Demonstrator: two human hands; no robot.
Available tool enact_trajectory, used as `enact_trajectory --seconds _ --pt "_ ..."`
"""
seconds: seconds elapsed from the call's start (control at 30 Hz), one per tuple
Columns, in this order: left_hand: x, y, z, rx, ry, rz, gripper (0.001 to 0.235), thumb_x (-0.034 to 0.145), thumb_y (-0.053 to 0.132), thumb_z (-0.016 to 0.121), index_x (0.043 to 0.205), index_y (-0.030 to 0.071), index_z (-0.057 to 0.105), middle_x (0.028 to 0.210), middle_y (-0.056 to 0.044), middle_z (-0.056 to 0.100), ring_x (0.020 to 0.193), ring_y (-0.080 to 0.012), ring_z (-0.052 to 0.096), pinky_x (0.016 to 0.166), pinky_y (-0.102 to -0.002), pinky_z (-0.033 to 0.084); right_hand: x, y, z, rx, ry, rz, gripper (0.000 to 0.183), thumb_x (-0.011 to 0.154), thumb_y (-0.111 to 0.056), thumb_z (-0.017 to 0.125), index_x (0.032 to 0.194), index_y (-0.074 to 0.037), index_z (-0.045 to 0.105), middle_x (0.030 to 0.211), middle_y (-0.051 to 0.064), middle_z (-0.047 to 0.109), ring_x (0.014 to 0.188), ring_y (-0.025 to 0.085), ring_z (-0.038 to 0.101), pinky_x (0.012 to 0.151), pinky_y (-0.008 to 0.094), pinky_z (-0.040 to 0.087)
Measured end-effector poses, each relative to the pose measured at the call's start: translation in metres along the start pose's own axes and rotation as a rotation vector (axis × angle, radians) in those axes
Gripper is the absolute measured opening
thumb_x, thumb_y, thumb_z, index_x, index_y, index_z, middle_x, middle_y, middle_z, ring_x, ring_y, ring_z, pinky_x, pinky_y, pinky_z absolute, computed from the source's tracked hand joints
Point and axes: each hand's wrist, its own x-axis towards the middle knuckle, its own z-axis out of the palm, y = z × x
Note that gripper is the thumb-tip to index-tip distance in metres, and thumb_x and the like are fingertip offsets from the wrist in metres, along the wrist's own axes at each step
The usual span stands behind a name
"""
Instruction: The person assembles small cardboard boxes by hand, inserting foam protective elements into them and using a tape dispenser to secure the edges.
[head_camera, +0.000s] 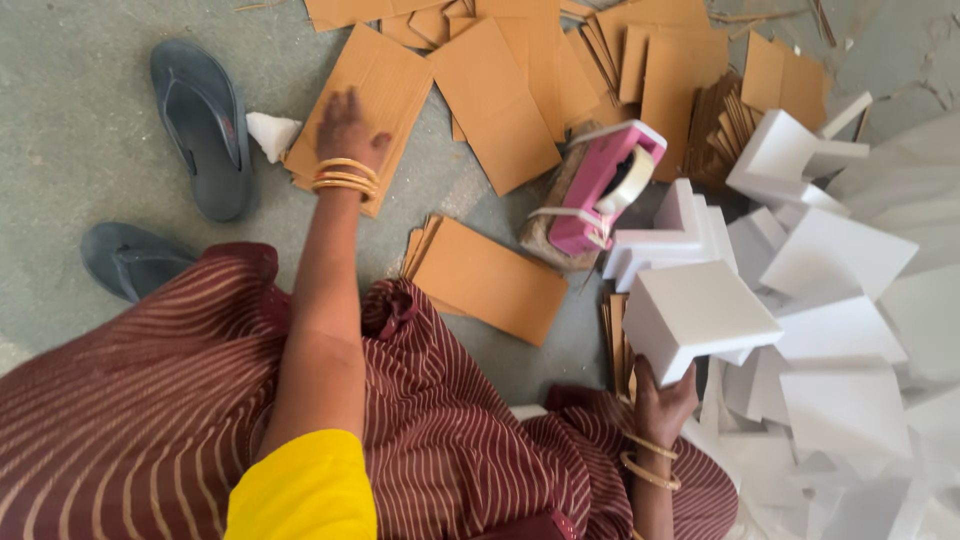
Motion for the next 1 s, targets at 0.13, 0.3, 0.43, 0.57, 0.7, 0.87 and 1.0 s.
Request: enact_trajectory --seconds 0.13,0.3,0.43,0.57,0.7,0.87,1.0 --pt "0.013 -0.027 -0.008 0.032 -0.221 -0.254 0.128 0.067 0.053 0.093 0.16 0.004 0.021 0.154 -0.03 0.034 0.143 -0.0459 0.034 0.118 -0.055 0.029 0.003 0.002 0.005 -0.084 -0.021 0.051 0.051 0.087 -0.021 0.077 0.125 0.008 0.059 0.105 0.024 0.072 0.094 0.029 0.072 0.08 0.04 0.059" --pt "0.043 -0.004 -0.033 0.064 -0.442 -0.423 0.143 0.053 0.046 0.099 0.163 0.014 0.015 0.149 -0.024 0.038 0.142 -0.0445 0.034 0.114 -0.059 0.029 0.014 -0.01 0.018 -0.108 -0.024 0.008 0.061 0.085 -0.022 0.076 0.135 0.006 0.056 0.106 0.023 0.072 0.093 0.029 0.071 0.081 0.04 0.056" --pt "0.041 -0.005 -0.03 0.047 -0.495 -0.503 0.129 0.054 0.051 0.099 0.154 0.008 0.03 0.145 -0.023 0.046 0.139 -0.0411 0.044 0.111 -0.054 0.039 0.014 -0.013 0.019 -0.145 0.002 -0.038 0.057 0.087 -0.023 0.077 0.131 0.006 0.058 0.107 0.022 0.072 0.095 0.029 0.071 0.082 0.04 0.057" --pt "0.031 -0.026 -0.01 -0.176 -0.387 -0.518 0.109 0.054 0.044 0.103 0.138 0.003 0.047 0.136 -0.022 0.057 0.127 -0.0383 0.058 0.106 -0.046 0.047 0.013 -0.011 0.017 -0.083 0.012 -0.01 0.052 0.088 -0.024 0.076 0.127 0.007 0.059 0.105 0.022 0.072 0.091 0.028 0.072 0.079 0.04 0.057" --pt "0.021 -0.019 0.005 -0.779 -0.246 -0.652 0.098 0.053 0.015 0.095 0.133 -0.001 0.042 0.124 -0.019 0.065 0.114 -0.0296 0.07 0.099 -0.039 0.058 0.016 -0.012 0.014 -0.069 0.029 -0.028 0.051 0.089 -0.021 0.078 0.127 0.008 0.06 0.105 0.023 0.073 0.092 0.028 0.071 0.082 0.039 0.058" --pt "0.026 0.012 -0.051 -0.584 -0.165 -0.346 0.088 0.066 0.015 0.098 0.134 -0.003 0.045 0.129 -0.019 0.066 0.116 -0.0277 0.068 0.101 -0.039 0.054 0.01 -0.007 0.008 0.308 0.041 -0.16 0.051 0.094 -0.017 0.078 0.132 0.008 0.055 0.116 0.02 0.068 0.102 0.024 0.068 0.09 0.033 0.059" --pt "0.032 0.041 -0.144 -0.507 -0.486 -0.261 0.048 0.083 0.02 0.079 0.126 -0.002 0.068 0.117 -0.017 0.076 0.104 -0.0297 0.076 0.09 -0.041 0.059 0.008 0.001 0.0 0.258 0.088 -0.11 0.046 0.092 -0.017 0.077 0.127 0.006 0.057 0.109 0.017 0.071 0.096 0.022 0.071 0.085 0.033 0.062"
